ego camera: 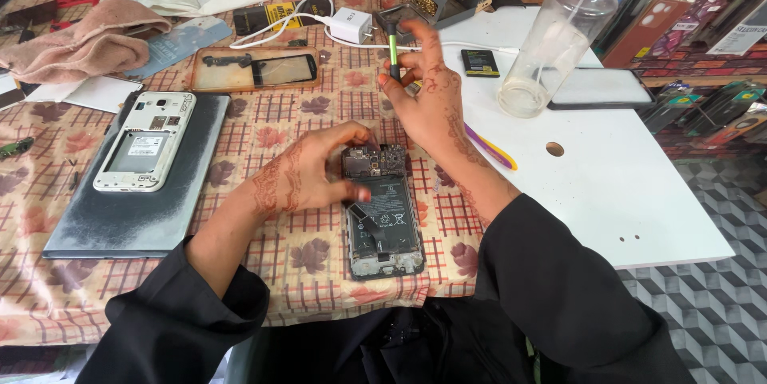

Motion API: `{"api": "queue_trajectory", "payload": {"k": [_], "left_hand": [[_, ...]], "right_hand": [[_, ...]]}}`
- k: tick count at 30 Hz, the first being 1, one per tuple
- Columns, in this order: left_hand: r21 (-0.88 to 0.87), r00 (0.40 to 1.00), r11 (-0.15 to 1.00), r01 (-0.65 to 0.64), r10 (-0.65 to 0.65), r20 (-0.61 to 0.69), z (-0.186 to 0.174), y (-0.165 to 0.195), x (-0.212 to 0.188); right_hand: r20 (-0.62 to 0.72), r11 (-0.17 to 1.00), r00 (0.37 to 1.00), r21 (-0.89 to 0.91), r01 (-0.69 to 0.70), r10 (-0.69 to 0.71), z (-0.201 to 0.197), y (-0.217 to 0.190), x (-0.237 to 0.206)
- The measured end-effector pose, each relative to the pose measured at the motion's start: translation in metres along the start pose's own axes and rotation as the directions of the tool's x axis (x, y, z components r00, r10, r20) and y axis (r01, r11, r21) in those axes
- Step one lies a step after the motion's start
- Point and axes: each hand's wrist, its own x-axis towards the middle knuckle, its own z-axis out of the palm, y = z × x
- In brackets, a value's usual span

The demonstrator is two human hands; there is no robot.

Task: The person disassembles a smartphone by removing screws and lifting the motherboard. They clean the motherboard with a toothbrush, then reposition it and secure it with screws. The work occurs on a cluttered table with tools and phone parts.

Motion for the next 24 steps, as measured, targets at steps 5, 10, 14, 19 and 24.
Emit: {"api": "queue_trajectory", "payload": {"k": [5, 10, 14, 19, 24], "left_hand": [[-0.037, 0.944, 0.983, -0.181, 0.164, -0.286, 0.0, -0.02, 0.011], [-0.332, 0.879, 0.903, -0.274, 0.096, -0.466, -0.007, -0.027, 0.011], [-0.232, 0.85, 0.96, -0.159, 0.013, -0.527, -0.01, -0.025, 0.012], [-0.215, 0.841, 0.969, -0.119, -0.016, -0.541, -0.011, -0.023, 0.011], [-0.245, 0.842, 0.965, -0.092, -0.056, -0.537, -0.012, -0.023, 0.011]], "right_hand": [[0.134, 0.989, 0.988, -0.136, -0.06, 0.079, 0.002, 0.004, 0.0], [0.269, 0.938, 0.91, -0.231, -0.259, 0.317, 0.001, 0.002, -0.002], [0.292, 0.937, 0.907, -0.265, -0.229, 0.304, 0.0, 0.0, -0.002], [0.312, 0.95, 0.92, -0.272, -0.154, 0.238, 0.0, 0.004, -0.004], [0.281, 0.934, 0.925, -0.319, -0.161, 0.255, 0.0, 0.004, -0.003]]}}
